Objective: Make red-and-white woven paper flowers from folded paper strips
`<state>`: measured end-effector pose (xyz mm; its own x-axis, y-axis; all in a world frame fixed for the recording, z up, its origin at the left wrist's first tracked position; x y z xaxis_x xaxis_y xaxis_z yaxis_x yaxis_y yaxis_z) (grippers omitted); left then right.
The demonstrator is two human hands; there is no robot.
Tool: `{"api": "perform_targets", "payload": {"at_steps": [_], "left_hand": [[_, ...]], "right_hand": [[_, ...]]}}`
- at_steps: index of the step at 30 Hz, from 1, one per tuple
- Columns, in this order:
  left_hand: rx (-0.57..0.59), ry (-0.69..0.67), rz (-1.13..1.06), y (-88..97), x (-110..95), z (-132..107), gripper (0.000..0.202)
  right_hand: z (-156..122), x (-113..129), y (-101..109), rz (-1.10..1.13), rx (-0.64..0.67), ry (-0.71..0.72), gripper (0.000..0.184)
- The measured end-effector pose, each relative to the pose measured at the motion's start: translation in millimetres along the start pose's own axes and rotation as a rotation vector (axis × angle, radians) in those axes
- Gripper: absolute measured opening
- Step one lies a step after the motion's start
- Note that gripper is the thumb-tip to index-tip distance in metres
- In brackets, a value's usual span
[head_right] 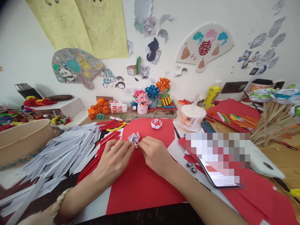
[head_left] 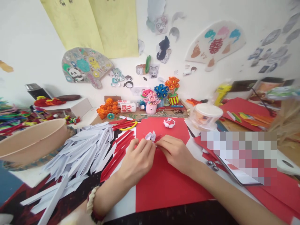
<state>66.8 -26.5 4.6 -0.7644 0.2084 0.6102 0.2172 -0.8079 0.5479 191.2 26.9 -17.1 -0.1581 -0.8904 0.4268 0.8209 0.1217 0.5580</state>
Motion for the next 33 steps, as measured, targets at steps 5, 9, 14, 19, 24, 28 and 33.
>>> {"api": "perform_targets", "payload": {"at_steps": [5, 9, 14, 19, 24, 28, 33], "left_hand": [[0.069, -0.133, -0.061, -6.7, -3, -1, 0.022], [0.181, 0.014, -0.346, -15.2, 6, -2, 0.020], [0.191, 0.230, -0.444, -19.2, 14, -2, 0.017], [0.117, 0.205, -0.370, -18.6, 13, -2, 0.014], [0.089, 0.247, -0.330, -17.8, 18, -3, 0.017], [0.082, 0.290, -0.415, -16.7, 19, -4, 0.016], [0.099, 0.361, -0.512, -17.1, 17, -4, 0.014]], "right_hand": [[0, -1, -1, -0.063, 0.096, 0.045, 0.031], [1, -3, -2, -0.054, 0.132, 0.007, 0.031], [3, -5, 0, 0.067, 0.044, -0.171, 0.019], [2, -6, 1, 0.126, 0.023, -0.251, 0.015], [2, -5, 2, 0.155, -0.003, -0.237, 0.007], [4, -2, 5, 0.207, -0.033, -0.189, 0.013], [8, 1, 8, 0.333, -0.036, -0.241, 0.018]]}}
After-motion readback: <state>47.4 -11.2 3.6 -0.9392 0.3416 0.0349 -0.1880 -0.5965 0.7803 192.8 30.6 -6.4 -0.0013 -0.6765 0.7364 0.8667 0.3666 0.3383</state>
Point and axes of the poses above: each hand's wrist, its own z-axis towards the middle knuckle, its own y-axis out of the back of the hand, x = y × z, the point moved 4 cm from there along z, towards the middle knuckle, and after that the axes turned 14 degrees about z, right-handed, at the moved point
